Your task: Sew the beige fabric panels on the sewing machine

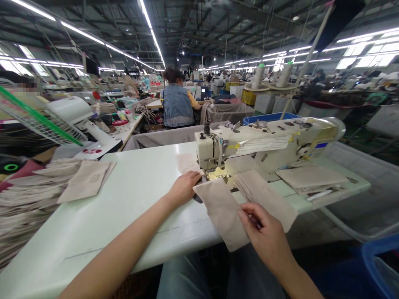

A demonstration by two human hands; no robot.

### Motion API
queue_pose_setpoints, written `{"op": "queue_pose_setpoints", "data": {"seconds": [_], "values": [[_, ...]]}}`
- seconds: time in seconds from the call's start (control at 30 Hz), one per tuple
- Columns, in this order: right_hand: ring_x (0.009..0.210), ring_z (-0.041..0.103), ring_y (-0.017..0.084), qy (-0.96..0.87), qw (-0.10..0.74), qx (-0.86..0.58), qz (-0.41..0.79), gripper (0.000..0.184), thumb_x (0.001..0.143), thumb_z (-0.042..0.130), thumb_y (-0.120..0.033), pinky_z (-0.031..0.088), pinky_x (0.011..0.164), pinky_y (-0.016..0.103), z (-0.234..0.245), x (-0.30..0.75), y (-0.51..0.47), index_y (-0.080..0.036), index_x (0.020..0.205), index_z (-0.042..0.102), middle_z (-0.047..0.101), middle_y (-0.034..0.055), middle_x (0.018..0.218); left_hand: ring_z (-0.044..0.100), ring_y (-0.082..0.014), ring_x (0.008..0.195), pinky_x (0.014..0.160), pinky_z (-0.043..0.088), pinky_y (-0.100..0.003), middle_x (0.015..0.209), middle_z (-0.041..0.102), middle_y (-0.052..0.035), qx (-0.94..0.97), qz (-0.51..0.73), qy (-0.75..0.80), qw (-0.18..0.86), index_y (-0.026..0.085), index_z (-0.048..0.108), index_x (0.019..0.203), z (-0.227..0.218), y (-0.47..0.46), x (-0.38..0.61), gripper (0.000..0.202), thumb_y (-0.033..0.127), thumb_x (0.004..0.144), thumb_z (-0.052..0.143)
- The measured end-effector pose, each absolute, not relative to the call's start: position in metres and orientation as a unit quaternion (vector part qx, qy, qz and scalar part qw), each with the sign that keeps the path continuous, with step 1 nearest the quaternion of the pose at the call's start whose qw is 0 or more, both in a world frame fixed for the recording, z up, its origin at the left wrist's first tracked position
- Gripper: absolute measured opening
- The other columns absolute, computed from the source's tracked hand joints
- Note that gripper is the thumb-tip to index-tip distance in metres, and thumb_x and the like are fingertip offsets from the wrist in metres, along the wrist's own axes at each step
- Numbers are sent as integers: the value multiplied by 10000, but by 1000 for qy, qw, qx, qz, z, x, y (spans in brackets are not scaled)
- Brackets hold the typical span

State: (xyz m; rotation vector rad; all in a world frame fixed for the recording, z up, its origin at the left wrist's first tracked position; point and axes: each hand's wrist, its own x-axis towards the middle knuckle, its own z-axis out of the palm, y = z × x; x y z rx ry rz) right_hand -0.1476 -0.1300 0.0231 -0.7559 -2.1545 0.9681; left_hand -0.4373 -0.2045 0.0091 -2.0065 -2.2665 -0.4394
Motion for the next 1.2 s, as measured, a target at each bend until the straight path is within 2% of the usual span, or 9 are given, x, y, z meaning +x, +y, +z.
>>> {"op": "queue_pose_setpoints", "data": {"seconds": [0.17,0.33,0.4,0.53,0.63,0.73,0.87,0.97,1.2], "values": [[760,646,167,-826,341,-161,418,85,874,547,-197,476,632,235,22,-153,-133,-237,883,621,694,18,860,655,-271,996,940,503,-433,1040,723,-128,-566,-253,-784,-41,158,731,953,22,-221,-430,298,287,964,463],[848,668,179,-752,320,-36,575,154,936,527,-265,493,682,249,25,-162,-134,-234,790,566,726,50,943,656,-228,1020,871,516,-346,1091,726,-106,-427,-442,-633,-470,182,720,1105,40,-235,-390,493,596,930,518],[854,674,190,-729,303,-19,613,226,958,538,-376,506,696,265,21,-166,-131,-233,793,594,733,62,950,653,-184,907,765,500,-278,1012,727,-78,-383,-447,-589,-554,185,735,1056,44,-236,-377,497,624,837,655],[997,676,229,-678,317,-153,645,253,892,647,-479,533,804,312,11,-167,-128,-231,906,697,726,84,1121,554,-107,631,591,416,-218,720,651,-4,-296,-517,-604,-530,153,691,799,42,-229,-377,437,505,619,877],[796,662,178,-598,288,-311,681,373,857,674,-525,490,580,242,6,-159,-128,-219,1066,721,712,95,1168,568,-116,618,585,429,-228,712,658,-3,-258,-546,-643,-471,156,668,767,41,-224,-393,441,492,582,887],[562,536,117,-571,246,-356,697,452,828,669,-581,288,397,190,2,-148,-128,-181,1027,733,733,78,921,589,-136,629,586,440,-243,725,672,-12,-238,-554,-672,-430,159,673,773,42,-223,-409,434,475,556,877],[698,631,172,-633,265,-349,638,408,742,762,-488,489,608,265,-5,-144,-126,-174,1001,740,722,42,814,559,-121,612,558,398,-224,703,648,1,-248,-544,-692,-405,158,668,762,40,-222,-419,391,454,571,839],[824,661,210,-689,285,-340,573,292,808,688,-458,513,803,335,-10,-148,-126,-186,903,737,731,49,871,464,-85,535,476,272,-203,651,601,23,-268,-527,-717,-370,160,682,760,37,-221,-419,376,462,578,812],[683,613,169,-755,303,-279,510,125,865,593,-318,507,645,265,-22,-152,-143,-210,925,614,640,10,771,439,-102,474,446,255,-226,557,564,17,-272,-483,-774,-306,161,712,727,29,-211,-417,289,431,629,734]]}}
